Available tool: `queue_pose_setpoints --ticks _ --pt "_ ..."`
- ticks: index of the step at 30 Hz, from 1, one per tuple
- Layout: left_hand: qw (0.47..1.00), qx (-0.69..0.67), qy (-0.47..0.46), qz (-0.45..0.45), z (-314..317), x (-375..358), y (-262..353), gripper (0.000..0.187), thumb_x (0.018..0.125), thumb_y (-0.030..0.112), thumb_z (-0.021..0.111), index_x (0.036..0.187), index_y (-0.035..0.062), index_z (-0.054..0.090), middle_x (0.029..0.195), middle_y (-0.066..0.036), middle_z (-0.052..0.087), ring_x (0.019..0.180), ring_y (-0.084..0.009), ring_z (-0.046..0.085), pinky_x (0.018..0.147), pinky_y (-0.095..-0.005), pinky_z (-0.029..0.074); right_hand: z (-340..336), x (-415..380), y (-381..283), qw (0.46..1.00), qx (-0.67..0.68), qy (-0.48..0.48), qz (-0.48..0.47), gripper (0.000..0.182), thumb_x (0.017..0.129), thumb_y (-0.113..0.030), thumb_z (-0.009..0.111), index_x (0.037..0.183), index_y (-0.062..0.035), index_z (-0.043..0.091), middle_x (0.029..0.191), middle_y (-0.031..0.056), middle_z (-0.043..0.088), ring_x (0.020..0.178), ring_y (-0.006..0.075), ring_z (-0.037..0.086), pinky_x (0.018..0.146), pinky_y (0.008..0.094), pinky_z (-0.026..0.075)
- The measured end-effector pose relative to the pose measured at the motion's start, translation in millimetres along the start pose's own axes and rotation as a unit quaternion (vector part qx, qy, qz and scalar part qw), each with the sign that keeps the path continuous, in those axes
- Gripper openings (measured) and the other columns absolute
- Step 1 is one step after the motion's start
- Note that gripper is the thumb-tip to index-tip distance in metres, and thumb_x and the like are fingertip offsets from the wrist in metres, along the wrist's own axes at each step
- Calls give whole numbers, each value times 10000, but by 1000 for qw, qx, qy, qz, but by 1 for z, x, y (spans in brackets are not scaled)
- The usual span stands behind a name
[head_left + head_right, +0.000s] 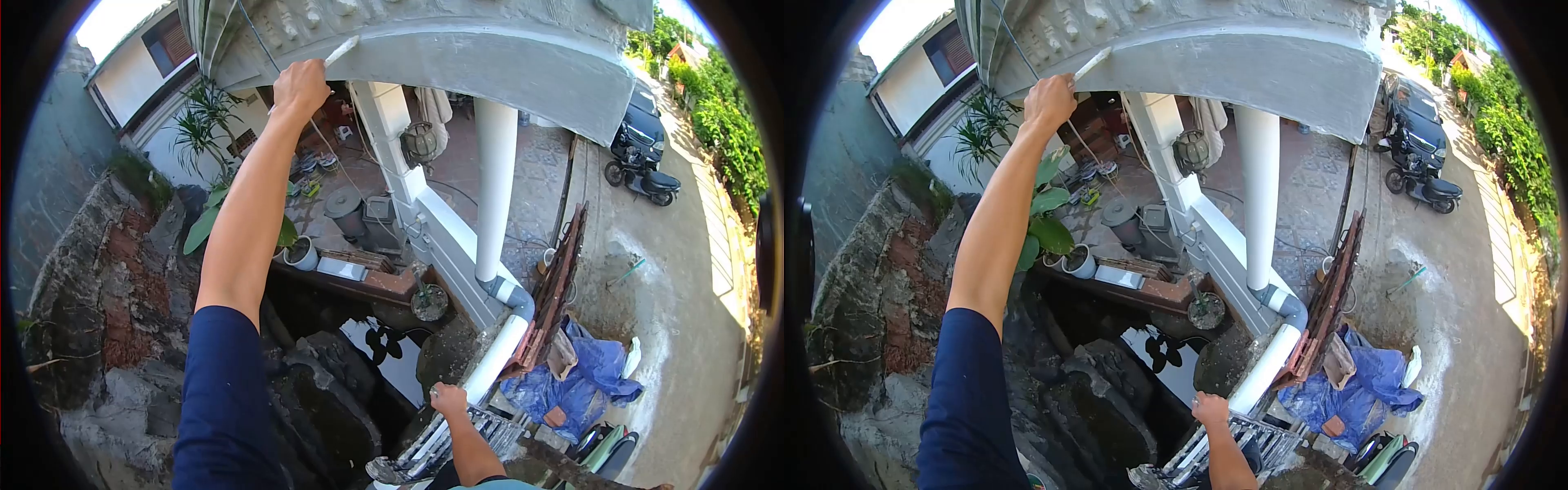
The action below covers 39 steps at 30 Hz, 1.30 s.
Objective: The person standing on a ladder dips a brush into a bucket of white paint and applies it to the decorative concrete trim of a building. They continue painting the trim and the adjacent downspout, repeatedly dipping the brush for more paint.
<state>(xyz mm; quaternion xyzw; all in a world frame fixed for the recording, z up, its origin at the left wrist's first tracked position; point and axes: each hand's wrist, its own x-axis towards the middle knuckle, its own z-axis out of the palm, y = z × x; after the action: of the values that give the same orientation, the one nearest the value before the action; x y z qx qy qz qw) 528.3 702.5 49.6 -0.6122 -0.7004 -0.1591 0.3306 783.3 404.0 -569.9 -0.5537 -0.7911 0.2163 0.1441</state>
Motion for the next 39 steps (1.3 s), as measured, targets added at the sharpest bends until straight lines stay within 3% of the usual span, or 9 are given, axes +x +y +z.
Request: queue_pose_setpoints --ticks 10,13,18,20,25,26,32,35,39 --pt "953 -101 139 251 -78 -74 105 270 846 114 591 1112 99 636 900 -124 658 762 -362 653 659 -453 525 0 -1 -1 1000 -1 -7 -2 220 718 -328 717 797 -142 632 693 106 671 672 305 682 606 445 541" --pt "948 -150 151 235 -79 -89 108 289 868 118 582 1152 92 623 887 -117 646 745 -360 651 638 -446 525 0 -1 0 1000 2 -8 -8 238 730 -351 710 820 -144 636 697 118 675 671 315 680 601 455 534" --pt "976 -154 151 -29 -5 -57 51 344 872 160 590 1203 67 612 1001 -167 675 892 -372 657 764 -466 520 10 -1 5 1000 -5 5 -2 225 735 -351 708 809 -149 640 676 123 670 650 319 678 591 459 534" --pt "967 -188 44 -165 25 -32 34 351 859 174 588 1188 58 629 1035 -205 675 968 -385 643 833 -471 503 13 -1 5 1000 -2 10 -8 217 733 -347 709 795 -149 642 665 123 666 639 319 676 585 458 534" --pt "951 -273 129 -72 21 -40 119 226 864 125 567 1028 -29 591 942 -230 644 903 -426 631 805 -494 500 0 2 1 1000 12 5 -6 229 730 -344 706 804 -139 633 682 123 666 652 324 675 601 458 536" --pt "939 -316 117 -69 7 -54 142 372 836 101 572 1170 -61 581 930 -258 655 910 -437 627 813 -494 484 -1 -1 0 1000 14 -6 -5 237 732 -344 702 814 -134 629 694 123 668 661 326 675 613 458 537" --pt "839 -518 120 114 -60 -159 224 365 834 -10 560 1181 -124 549 874 -249 621 785 -409 614 694 -421 487 -4 -2 -3 1000 5 -4 -5 235 711 -328 720 800 -130 631 676 117 663 662 317 676 607 443 537" --pt "764 -618 95 159 -60 -173 215 356 870 37 585 1192 -113 567 862 -229 645 750 -326 646 682 -379 489 -1 -1 -2 1000 9 2 -5 227 713 -325 719 792 -130 632 672 118 662 658 313 676 603 443 536" --pt "716 -698 -23 14 -22 -125 151 339 911 98 623 1221 -39 614 853 5 642 709 -70 516 643 -238 444 -2 -2 -1 1000 18 16 -7 233 707 -340 727 790 -144 632 668 117 662 651 321 671 585 459 529"
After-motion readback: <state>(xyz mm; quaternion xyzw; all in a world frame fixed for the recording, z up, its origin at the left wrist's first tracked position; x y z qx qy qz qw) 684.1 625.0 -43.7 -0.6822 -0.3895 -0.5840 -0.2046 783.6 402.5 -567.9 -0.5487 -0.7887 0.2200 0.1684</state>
